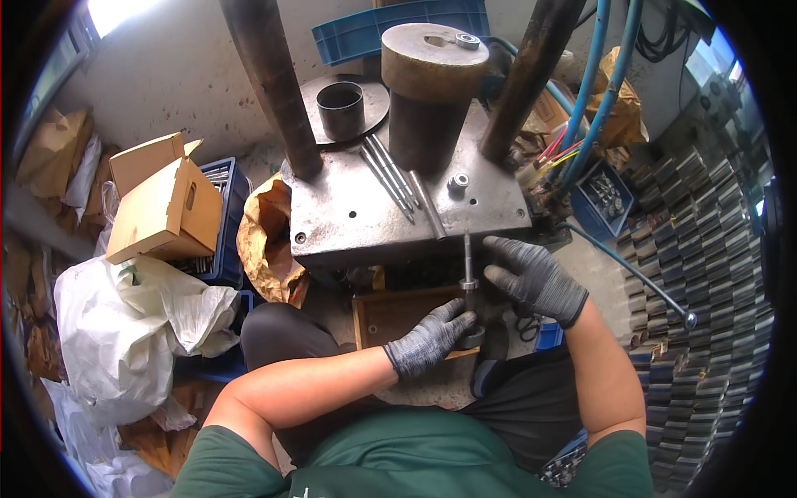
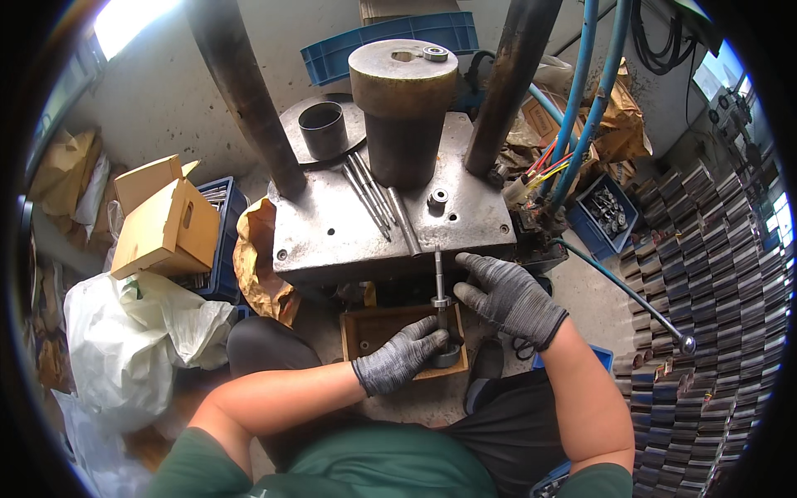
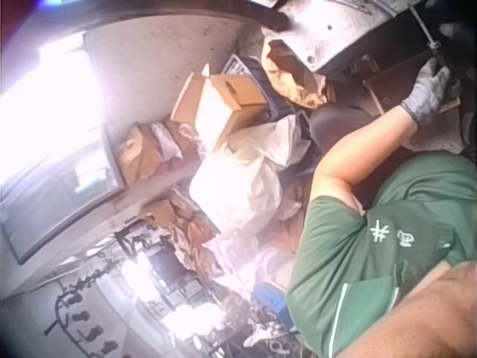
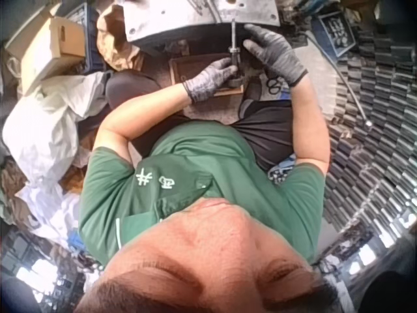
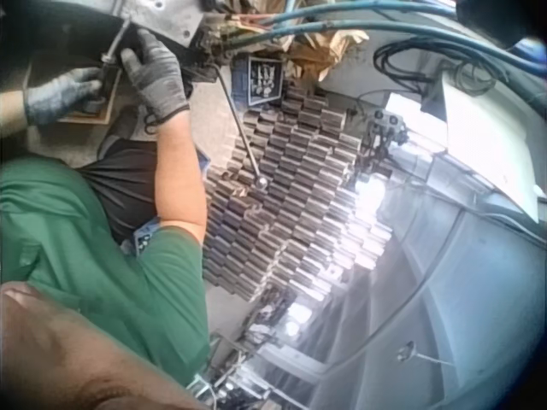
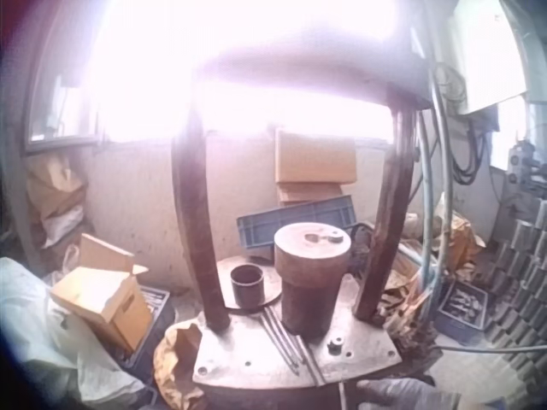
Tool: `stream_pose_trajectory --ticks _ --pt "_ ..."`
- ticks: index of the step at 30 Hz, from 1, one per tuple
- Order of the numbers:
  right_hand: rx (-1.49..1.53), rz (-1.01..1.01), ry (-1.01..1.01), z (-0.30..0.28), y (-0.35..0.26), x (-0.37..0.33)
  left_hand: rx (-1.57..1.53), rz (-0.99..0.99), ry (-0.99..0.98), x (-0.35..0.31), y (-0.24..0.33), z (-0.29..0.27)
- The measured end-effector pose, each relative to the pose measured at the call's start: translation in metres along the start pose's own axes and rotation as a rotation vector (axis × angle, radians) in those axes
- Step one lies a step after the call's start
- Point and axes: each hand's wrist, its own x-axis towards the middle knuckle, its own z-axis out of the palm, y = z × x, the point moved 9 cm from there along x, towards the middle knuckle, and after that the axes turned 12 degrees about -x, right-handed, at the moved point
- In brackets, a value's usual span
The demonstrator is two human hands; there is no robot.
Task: Operates an industrial press to assemble metal rods and parts.
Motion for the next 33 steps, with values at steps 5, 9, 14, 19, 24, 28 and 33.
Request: stream_pose_trajectory --ticks 5,9,14,19,24,28,33 --pt "0.319 0.107 0.025 0.0 0.036 -0.004 -0.17 -0.107 0.094 -0.002 -0.029 -0.012" --pt "0.341 0.042 0.161 -0.015 0.038 -0.002 -0.246 -0.109 0.172 -0.002 -0.026 -0.018" --pt "0.048 -0.069 0.308 -0.039 0.025 -0.001 -0.308 0.017 0.107 0.003 0.008 -0.019" --pt "0.045 -0.038 0.205 -0.028 0.028 0.007 -0.29 0.088 0.077 0.019 0.034 -0.038" --pt "-0.11 -0.139 0.121 -0.014 0.024 0.016 0.013 0.115 0.085 0.022 0.039 -0.049" --pt "-0.148 -0.121 0.029 -0.009 0.03 0.018 0.287 0.24 0.076 0.003 0.049 -0.034" --pt "-0.136 -0.122 0.019 -0.018 0.042 0.02 0.388 0.525 0.158 -0.011 0.104 -0.015"
